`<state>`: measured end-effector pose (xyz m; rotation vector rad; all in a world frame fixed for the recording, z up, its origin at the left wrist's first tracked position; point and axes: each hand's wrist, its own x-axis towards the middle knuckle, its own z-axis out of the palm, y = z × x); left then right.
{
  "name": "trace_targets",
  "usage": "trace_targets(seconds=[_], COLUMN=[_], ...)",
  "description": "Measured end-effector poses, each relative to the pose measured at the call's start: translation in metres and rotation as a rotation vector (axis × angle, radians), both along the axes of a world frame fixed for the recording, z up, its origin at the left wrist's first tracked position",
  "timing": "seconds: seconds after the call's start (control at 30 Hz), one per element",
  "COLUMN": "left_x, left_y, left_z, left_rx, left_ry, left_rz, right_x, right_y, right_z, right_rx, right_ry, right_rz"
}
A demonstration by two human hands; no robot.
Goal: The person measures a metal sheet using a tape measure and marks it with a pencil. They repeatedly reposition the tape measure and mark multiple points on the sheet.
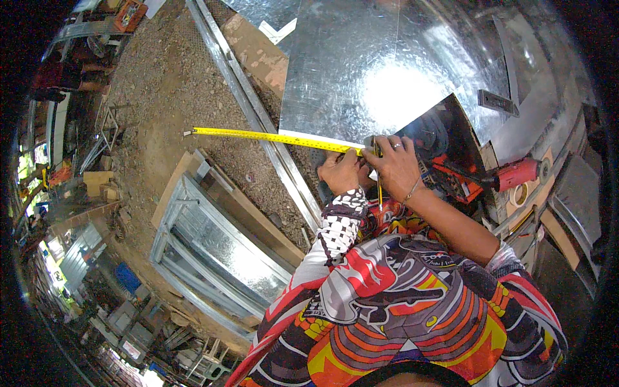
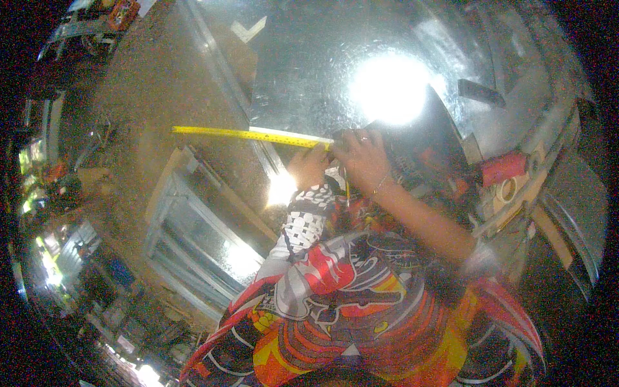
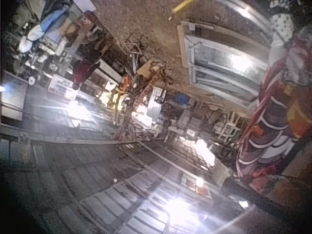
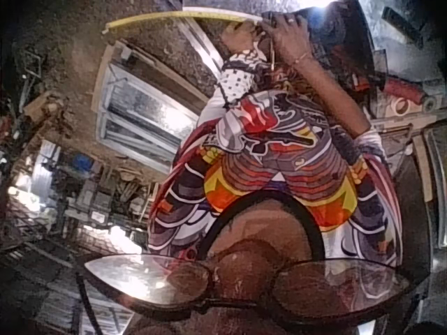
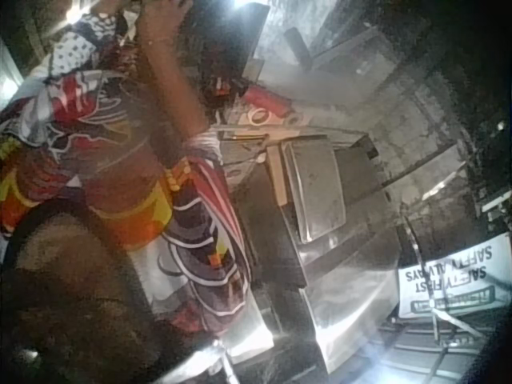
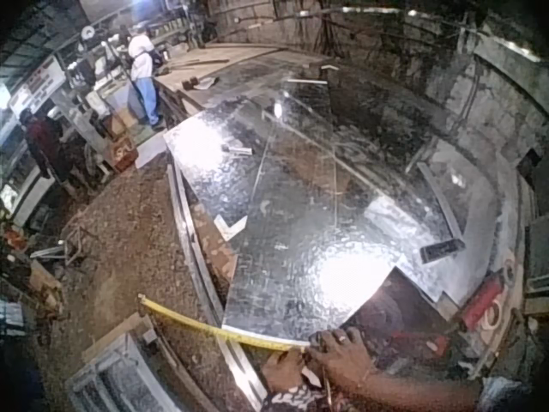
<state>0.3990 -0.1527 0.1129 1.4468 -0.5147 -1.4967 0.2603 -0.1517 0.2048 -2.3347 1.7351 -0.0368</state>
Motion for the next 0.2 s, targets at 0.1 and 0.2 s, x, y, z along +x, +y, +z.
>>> trace_targets(seconds=[0.1,0.2], left_x=[-0.002,-0.003], left_y=[-0.002,-0.005], left_z=[0.005,0.012], left_rx=[0.04,0.073], left_ry=[0.028,0.036], left_rz=[0.033,0.058], right_x=[-0.001,0.002], right_y=[0.002,0.001], right_z=[-0.004,0.003], right_rx=[-0.024,0.071], right_ry=[0.013,-0.01], right_rz=[-0.003,-0.041])
